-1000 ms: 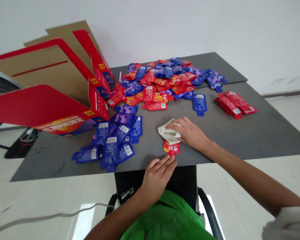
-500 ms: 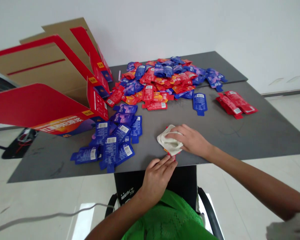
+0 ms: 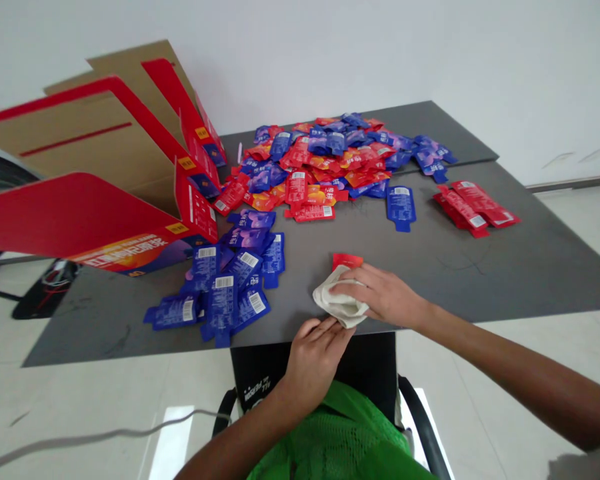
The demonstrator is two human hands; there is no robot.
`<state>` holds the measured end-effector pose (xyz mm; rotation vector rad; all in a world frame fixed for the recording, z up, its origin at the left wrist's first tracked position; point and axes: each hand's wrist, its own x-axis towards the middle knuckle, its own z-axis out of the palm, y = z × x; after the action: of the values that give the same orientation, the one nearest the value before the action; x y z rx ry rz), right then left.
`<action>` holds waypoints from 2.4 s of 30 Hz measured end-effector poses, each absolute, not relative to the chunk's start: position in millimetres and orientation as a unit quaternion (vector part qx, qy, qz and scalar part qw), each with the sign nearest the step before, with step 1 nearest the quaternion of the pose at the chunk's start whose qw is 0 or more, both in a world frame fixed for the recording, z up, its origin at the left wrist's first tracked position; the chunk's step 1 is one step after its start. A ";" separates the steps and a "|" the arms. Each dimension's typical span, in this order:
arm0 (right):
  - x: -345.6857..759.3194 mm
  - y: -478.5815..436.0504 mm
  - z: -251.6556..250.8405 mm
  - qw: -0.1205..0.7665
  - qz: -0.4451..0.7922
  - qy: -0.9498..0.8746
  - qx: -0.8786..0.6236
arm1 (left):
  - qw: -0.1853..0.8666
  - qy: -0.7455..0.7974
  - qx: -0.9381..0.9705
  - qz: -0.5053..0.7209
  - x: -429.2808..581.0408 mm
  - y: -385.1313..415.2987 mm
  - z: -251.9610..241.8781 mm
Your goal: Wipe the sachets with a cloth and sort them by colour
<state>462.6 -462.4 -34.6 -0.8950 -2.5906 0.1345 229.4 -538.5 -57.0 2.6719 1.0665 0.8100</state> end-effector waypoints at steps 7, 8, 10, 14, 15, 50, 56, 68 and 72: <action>487.6 -395.2 -9.8 0.242 -0.039 -0.864 -0.440 | 0.075 0.354 0.894 0.265 228.2 -538.9 -58.9; 485.9 -403.3 -4.7 0.261 -0.039 -0.859 -0.438 | 0.076 0.354 0.894 0.266 228.4 -538.8 -58.6; 478.2 -430.8 -0.4 0.279 -0.021 -0.867 -0.412 | 0.078 0.355 0.893 0.267 228.9 -538.4 -57.5; 462.4 -475.2 -17.6 0.215 0.039 -0.925 -0.312 | 0.076 0.356 0.892 0.268 229.4 -537.5 -55.0; 461.8 -474.7 -24.3 0.208 0.050 -0.927 -0.307 | 0.077 0.355 0.892 0.268 229.3 -537.4 -54.6; 463.0 -480.4 -23.6 0.204 0.070 -0.923 -0.318 | 0.088 0.367 0.887 0.267 231.0 -537.5 -54.7; 483.5 -399.6 -26.3 0.206 0.027 -0.879 -0.429 | 0.085 0.366 0.890 0.257 229.7 -538.4 -59.3; 466.6 -482.9 -23.9 0.219 0.068 -0.919 -0.320 | 0.086 0.364 0.891 0.258 230.4 -536.7 -53.2; 474.1 -436.5 -37.7 0.223 0.061 -0.897 -0.377 | 0.084 0.361 0.892 0.258 230.0 -537.9 -56.0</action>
<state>474.1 -436.5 -37.7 -1.0411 -2.4763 0.1685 230.0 -537.9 -56.0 2.6616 1.0780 0.7698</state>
